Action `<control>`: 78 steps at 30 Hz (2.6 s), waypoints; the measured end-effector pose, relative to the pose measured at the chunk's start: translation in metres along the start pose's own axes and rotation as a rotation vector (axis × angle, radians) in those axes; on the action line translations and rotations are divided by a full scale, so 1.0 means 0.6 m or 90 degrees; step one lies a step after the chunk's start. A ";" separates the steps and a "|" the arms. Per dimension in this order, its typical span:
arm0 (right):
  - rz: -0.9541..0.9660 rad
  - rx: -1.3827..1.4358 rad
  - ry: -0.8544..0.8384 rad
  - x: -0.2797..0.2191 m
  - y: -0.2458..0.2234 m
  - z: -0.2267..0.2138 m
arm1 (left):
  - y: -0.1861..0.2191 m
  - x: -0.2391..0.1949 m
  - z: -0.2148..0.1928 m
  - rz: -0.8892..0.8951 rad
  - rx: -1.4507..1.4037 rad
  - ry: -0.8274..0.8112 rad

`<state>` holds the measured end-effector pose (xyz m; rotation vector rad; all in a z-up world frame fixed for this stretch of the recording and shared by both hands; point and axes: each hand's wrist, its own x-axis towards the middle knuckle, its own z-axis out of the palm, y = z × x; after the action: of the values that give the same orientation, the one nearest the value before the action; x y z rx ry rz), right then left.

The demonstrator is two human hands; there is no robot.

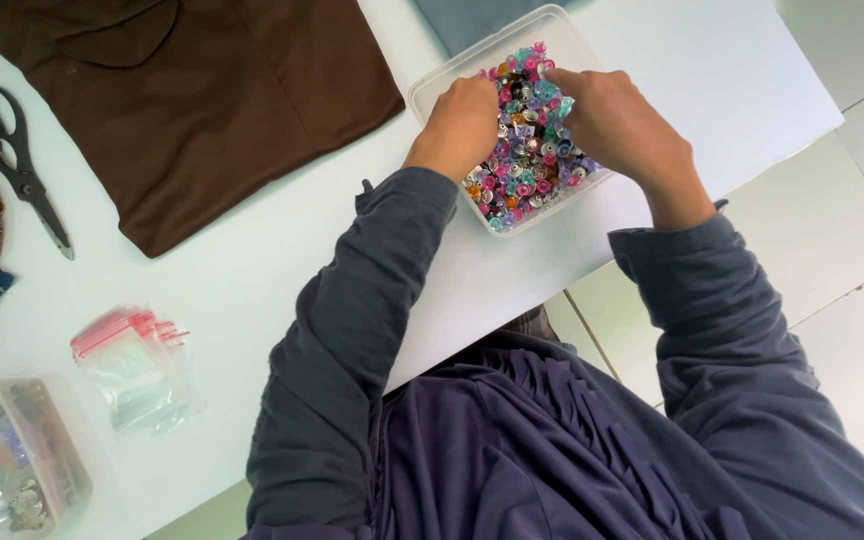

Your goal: The person sorts colorful buttons from a plastic container, picking out pink ones and placing them on the table. They then gather the selected pink buttons and place them into a small plastic zip-lock bag, sealing it afterward.

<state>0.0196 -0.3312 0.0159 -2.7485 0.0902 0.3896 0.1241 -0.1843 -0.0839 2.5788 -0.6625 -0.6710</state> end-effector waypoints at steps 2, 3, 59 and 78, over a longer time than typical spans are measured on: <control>-0.011 0.006 0.006 0.024 0.015 0.029 | 0.001 0.006 0.012 -0.010 -0.040 0.012; -0.023 0.012 0.012 0.038 0.023 0.042 | 0.002 0.010 0.016 -0.020 -0.080 0.024; -0.199 0.013 -0.077 -0.051 -0.011 0.021 | 0.024 -0.155 0.008 0.273 -0.026 0.004; -0.233 0.126 0.243 0.052 0.052 0.036 | 0.016 -0.063 -0.047 0.125 -0.138 0.309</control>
<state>0.0406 -0.3527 -0.0228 -2.5340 -0.2597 -0.2320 0.1064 -0.1650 -0.0433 2.3060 -0.6257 -0.0405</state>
